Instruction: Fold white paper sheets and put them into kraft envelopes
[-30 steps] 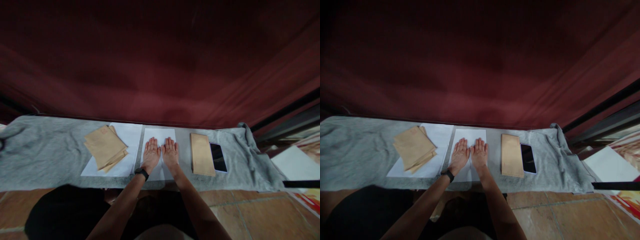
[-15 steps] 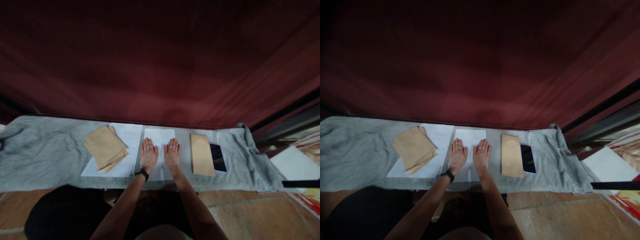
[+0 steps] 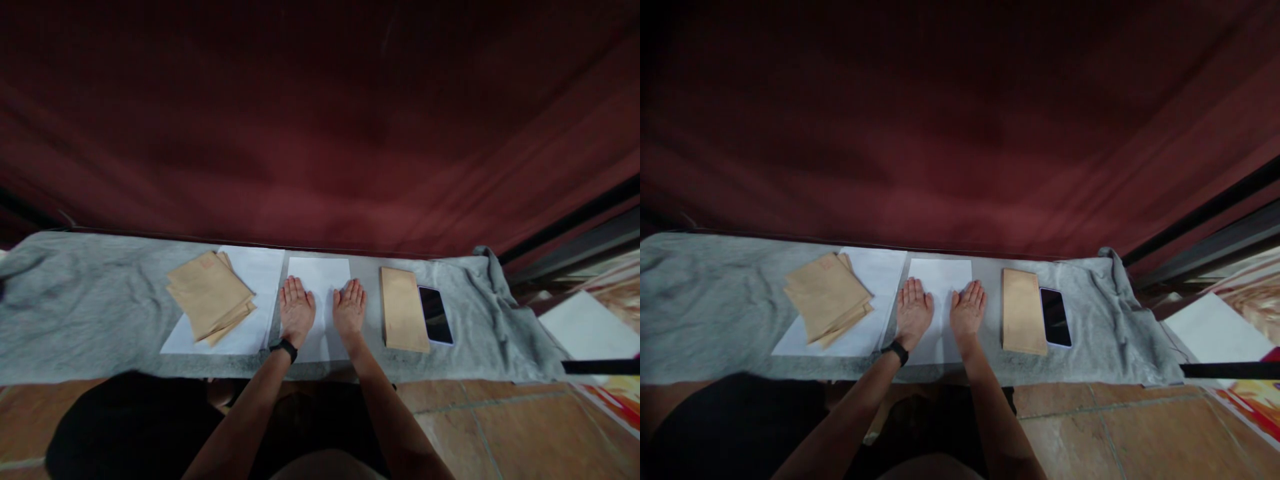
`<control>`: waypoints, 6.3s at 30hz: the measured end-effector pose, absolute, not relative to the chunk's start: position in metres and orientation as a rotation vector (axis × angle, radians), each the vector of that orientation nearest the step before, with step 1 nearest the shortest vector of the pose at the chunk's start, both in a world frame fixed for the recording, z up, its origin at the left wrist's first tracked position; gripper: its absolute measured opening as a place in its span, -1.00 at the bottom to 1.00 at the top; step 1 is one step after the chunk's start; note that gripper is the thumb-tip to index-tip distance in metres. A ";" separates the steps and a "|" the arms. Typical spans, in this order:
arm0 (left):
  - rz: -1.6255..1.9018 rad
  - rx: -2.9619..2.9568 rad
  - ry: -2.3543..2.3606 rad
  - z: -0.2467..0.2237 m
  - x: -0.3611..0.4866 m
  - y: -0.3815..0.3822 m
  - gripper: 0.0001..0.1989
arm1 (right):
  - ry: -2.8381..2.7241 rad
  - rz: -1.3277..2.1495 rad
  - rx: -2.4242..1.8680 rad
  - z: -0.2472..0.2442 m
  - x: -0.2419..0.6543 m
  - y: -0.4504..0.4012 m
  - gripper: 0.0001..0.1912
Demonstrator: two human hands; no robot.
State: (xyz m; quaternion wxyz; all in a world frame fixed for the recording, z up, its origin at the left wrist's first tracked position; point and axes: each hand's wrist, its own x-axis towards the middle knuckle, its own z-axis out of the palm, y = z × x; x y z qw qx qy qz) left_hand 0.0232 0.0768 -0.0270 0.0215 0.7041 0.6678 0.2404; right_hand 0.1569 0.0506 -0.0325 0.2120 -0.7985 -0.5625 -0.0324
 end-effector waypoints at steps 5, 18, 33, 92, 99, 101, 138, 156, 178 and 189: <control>0.684 2.217 2.099 -0.026 0.024 0.076 -0.39 | -1.556 -0.101 -2.217 -0.033 0.157 0.050 -0.32; 0.528 2.439 1.780 -0.016 0.026 0.092 -0.41 | -2.009 0.087 -1.956 -0.014 0.161 0.079 -0.46; 0.422 2.457 1.722 -0.017 0.028 0.120 -0.40 | -1.966 0.095 -2.038 -0.021 0.157 0.101 -0.46; 0.538 2.312 1.952 -0.027 0.018 0.126 -0.38 | -1.759 -0.154 -2.074 -0.040 0.178 0.113 -0.38; 0.632 2.382 1.864 -0.027 0.004 0.113 -0.41 | -1.714 -0.228 -2.081 -0.042 0.191 0.077 -0.40; 0.654 2.395 1.846 -0.027 -0.001 0.105 -0.41 | -1.713 -0.224 -2.060 -0.042 0.192 0.063 -0.42; 0.780 0.632 1.279 0.055 -0.089 -0.050 -0.36 | -1.453 0.605 -1.556 -0.028 0.221 -0.078 -0.53; 1.072 0.509 1.250 0.055 -0.089 -0.009 -0.59 | -1.417 0.461 -1.919 -0.007 0.190 -0.043 -0.59; 0.918 1.285 1.611 -0.001 -0.072 -0.016 -0.46 | -1.700 0.058 -2.149 -0.034 0.186 -0.041 -0.56; 0.731 2.613 1.505 -0.010 -0.017 -0.037 -0.46 | -1.732 0.097 -1.836 -0.006 0.156 -0.054 -0.49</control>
